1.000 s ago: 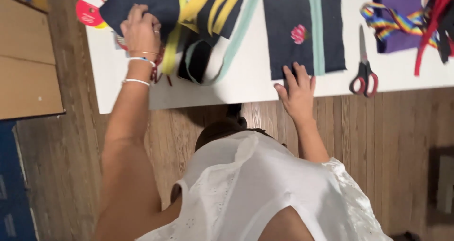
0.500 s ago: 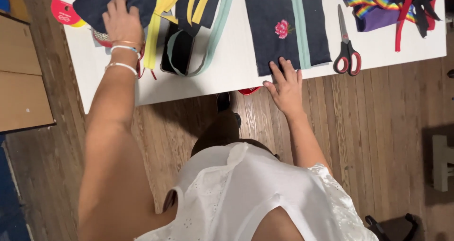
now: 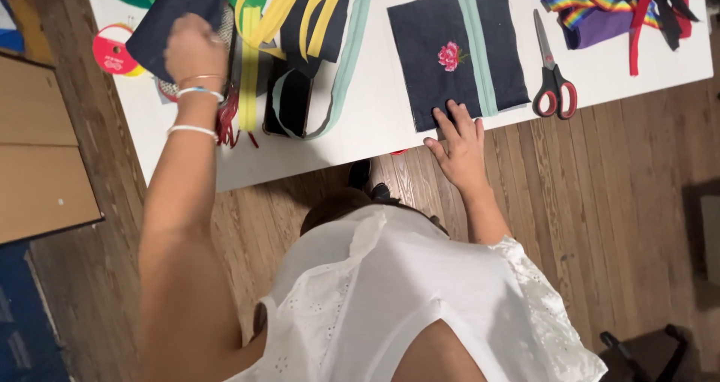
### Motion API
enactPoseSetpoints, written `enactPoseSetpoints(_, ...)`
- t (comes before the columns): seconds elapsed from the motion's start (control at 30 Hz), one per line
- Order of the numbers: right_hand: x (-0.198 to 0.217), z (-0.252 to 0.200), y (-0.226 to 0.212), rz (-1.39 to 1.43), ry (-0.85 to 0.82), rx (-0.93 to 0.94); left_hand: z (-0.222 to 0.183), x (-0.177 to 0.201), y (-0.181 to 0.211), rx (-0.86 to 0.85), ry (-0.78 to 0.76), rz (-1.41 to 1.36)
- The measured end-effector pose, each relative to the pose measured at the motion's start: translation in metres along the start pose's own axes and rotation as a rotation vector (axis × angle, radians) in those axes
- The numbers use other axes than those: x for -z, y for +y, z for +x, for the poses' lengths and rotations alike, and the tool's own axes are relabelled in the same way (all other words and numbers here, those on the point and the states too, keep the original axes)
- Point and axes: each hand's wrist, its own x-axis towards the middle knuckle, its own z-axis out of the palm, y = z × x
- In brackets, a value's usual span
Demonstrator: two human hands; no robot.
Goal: A person is preparing fabric components by aligning a zipper and ribbons onto an embroidered denim piece and cutting materials to size.
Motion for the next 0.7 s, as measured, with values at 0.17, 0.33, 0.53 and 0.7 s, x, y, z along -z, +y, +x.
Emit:
enactPoseSetpoints(0.17,-0.01,-0.003,-0.002,0.054,0.066,-0.049,0.022,0.032,-0.036,0.148,0.23,-0.446)
enactPoseSetpoints(0.33,-0.034,-0.003,0.0,0.016,0.207,-0.065,0.023,0.019,-0.061,0.154,0.062,-0.453)
enactPoseSetpoints(0.53,-0.039,0.0,-0.003,-0.066,0.281,-0.036,0.022,0.003,-0.059,0.253,-0.028,-0.422)
enactPoseSetpoints(0.7,-0.043,-0.005,0.0,-0.025,0.293,-0.073,0.014,-0.002,-0.05,0.252,0.036,-0.329)
